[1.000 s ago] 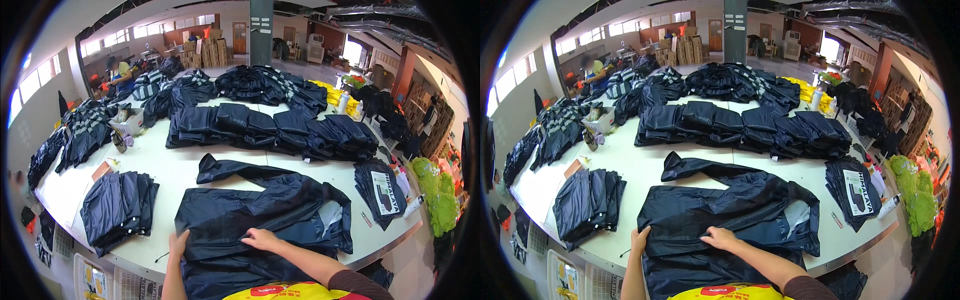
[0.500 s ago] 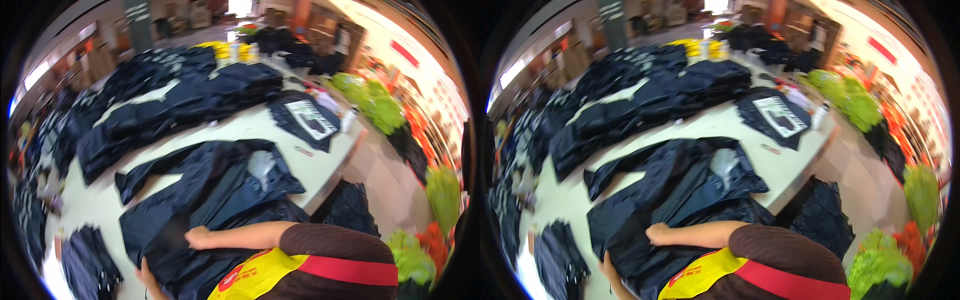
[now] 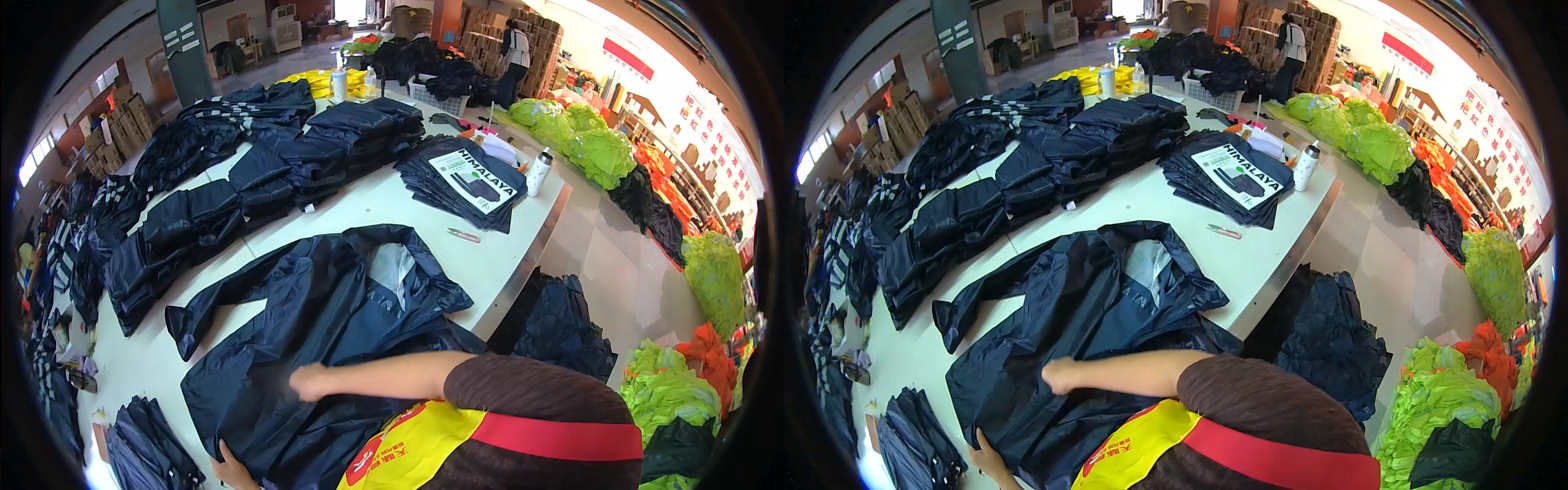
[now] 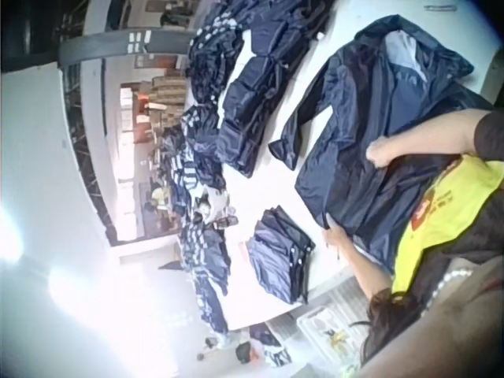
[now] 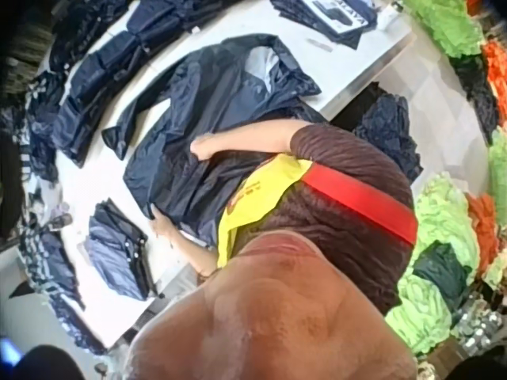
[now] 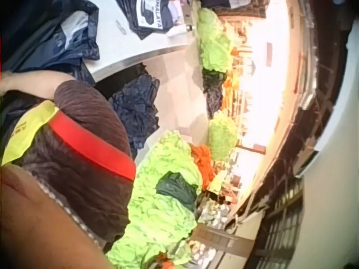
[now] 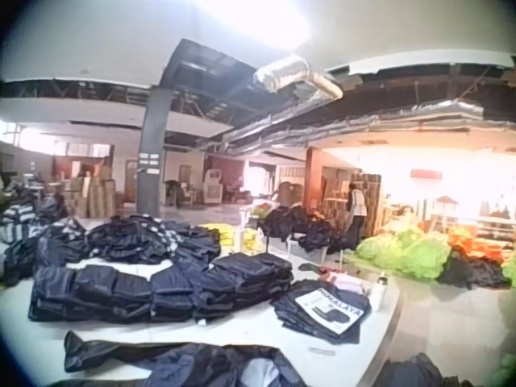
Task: The person folds a black raincoat on a table, aligns the edges, and places it into a black plastic bag. The person then picks up another raincoat and repeats the folding and bagging process.
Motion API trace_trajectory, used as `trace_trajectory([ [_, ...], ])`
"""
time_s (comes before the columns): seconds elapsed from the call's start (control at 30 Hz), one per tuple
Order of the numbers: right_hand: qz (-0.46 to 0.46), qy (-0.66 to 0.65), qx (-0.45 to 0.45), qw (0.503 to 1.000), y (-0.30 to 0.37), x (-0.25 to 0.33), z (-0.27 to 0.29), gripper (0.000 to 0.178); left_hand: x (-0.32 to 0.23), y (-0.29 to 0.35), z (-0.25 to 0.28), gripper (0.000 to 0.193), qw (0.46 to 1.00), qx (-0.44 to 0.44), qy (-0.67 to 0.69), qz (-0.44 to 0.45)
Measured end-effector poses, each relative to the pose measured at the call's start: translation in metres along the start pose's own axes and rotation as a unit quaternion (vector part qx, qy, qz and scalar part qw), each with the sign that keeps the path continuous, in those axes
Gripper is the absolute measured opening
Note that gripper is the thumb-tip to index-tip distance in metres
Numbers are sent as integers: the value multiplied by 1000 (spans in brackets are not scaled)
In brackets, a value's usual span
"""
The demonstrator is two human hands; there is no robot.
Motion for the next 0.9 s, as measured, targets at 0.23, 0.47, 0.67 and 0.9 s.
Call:
trace_trajectory([
  [0.23,-188,167,-151,956,79,-244,177,11,74,-13,6,57,998,-43,-41,21],
  [0.47,-115,212,-263,934,71,-231,161,21,165,-30,-33,76,981,78,-141,103],
  [0.67,13,72,-255,964,120,-212,176,32,113,-53,-66,80,922,205,141,298],
  [0.9,19,151,-107,983,44,-212,126,47,199,-72,-50,45,809,-36,405,425],
])
Point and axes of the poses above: each hand's wrist, its own y-axis away from the middle knuckle, its own z-axis out of the back of the hand, x = y × z, the point moved 9 cm from there along -y, towards the middle knuckle
